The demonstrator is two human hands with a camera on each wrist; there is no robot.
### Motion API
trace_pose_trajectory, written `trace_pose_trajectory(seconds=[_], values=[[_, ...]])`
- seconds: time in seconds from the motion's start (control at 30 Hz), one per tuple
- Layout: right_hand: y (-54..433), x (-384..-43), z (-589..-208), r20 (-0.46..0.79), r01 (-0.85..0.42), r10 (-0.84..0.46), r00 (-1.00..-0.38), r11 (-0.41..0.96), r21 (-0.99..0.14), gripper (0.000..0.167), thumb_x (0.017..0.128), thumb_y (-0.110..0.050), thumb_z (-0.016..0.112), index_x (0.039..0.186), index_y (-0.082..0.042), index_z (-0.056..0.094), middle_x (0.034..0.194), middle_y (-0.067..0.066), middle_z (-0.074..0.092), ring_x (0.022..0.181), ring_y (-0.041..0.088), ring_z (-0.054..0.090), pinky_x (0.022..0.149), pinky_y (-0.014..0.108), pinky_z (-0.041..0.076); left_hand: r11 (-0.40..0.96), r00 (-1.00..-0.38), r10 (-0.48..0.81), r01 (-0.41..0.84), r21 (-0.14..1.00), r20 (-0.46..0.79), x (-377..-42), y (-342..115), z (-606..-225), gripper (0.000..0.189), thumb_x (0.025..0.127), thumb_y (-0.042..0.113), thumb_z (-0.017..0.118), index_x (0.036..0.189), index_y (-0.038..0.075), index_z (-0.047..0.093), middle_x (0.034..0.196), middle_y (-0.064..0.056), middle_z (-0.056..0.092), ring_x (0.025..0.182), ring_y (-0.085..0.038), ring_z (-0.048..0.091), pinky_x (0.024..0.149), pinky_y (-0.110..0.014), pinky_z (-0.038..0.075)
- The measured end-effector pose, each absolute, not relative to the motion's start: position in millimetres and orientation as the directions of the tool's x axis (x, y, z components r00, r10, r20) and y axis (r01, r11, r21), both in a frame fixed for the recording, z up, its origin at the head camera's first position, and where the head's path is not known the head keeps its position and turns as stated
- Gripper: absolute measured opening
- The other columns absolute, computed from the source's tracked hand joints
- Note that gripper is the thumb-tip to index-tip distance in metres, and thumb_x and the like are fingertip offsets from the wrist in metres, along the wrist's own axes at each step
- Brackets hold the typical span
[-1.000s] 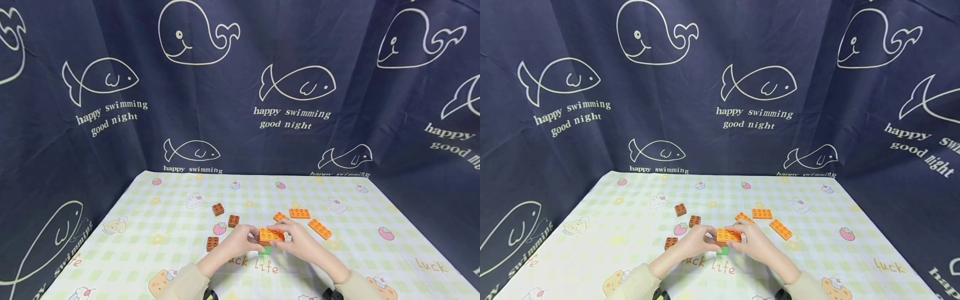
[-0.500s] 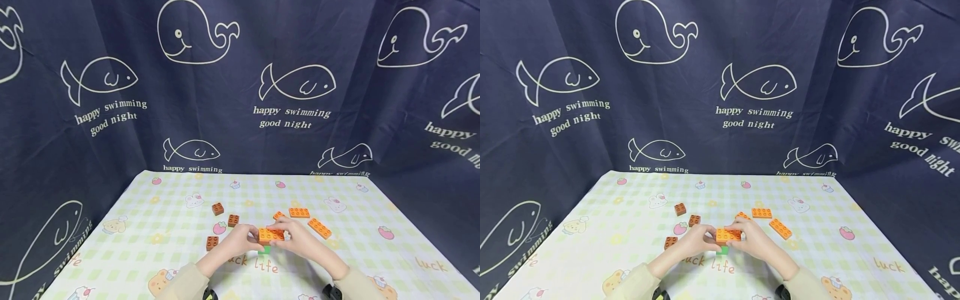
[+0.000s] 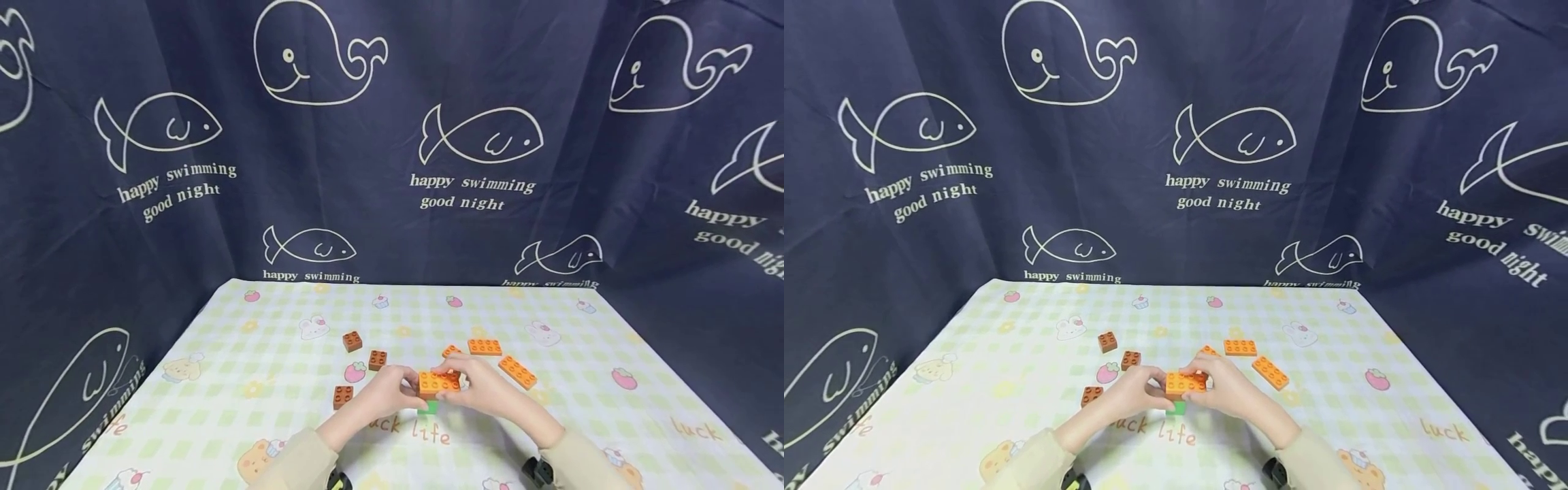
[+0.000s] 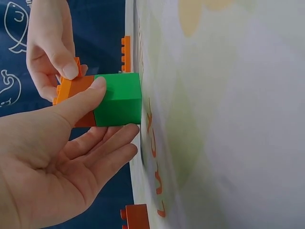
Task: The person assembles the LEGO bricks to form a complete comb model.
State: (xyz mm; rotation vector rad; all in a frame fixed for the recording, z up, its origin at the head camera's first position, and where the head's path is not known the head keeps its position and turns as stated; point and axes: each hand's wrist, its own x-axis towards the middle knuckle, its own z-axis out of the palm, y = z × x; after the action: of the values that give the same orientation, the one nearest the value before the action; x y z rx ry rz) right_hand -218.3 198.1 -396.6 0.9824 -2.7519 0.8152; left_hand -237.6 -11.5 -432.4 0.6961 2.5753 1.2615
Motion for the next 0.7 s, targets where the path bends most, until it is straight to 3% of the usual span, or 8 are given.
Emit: trace_pose_trajectory(seconds=[0.27, 0.7], values=[[198.1, -220.9, -404.6, 0.303, -0.625, -0.55, -0.778, 0.632, -0.459, 0.029, 0.08, -0.025, 0.072, 0.107, -0.015, 0.065, 0.107, -0.001, 0.066, 0.097, 0.019, 0.061, 0.086, 0.038, 0.054, 0.518, -0.872, 0.488, 0.324, 0.792, 0.038, -238.8, -11.7, -433.6, 0.031, 0.071, 0.022, 0.081, 0.093, 0.007, 0.067, 0.087, 0.003, 0.067, 0.076, -0.007, 0.066, 0.071, -0.016, 0.053], [201.3, -227.2, -416.6, 0.24, -0.53, -0.509, -0.826, 0.559, -0.637, 0.036, 0.079, -0.032, 0.074, 0.108, -0.015, 0.063, 0.098, -0.007, 0.064, 0.087, 0.007, 0.057, 0.078, 0.024, 0.05, 0.514, -0.871, 0.49, 0.322, 0.795, 0.036, -239.6, -12.0, -434.2, 0.027, 0.071, 0.024, 0.081, 0.089, 0.009, 0.067, 0.086, 0.005, 0.067, 0.076, -0.006, 0.067, 0.072, -0.016, 0.053]])
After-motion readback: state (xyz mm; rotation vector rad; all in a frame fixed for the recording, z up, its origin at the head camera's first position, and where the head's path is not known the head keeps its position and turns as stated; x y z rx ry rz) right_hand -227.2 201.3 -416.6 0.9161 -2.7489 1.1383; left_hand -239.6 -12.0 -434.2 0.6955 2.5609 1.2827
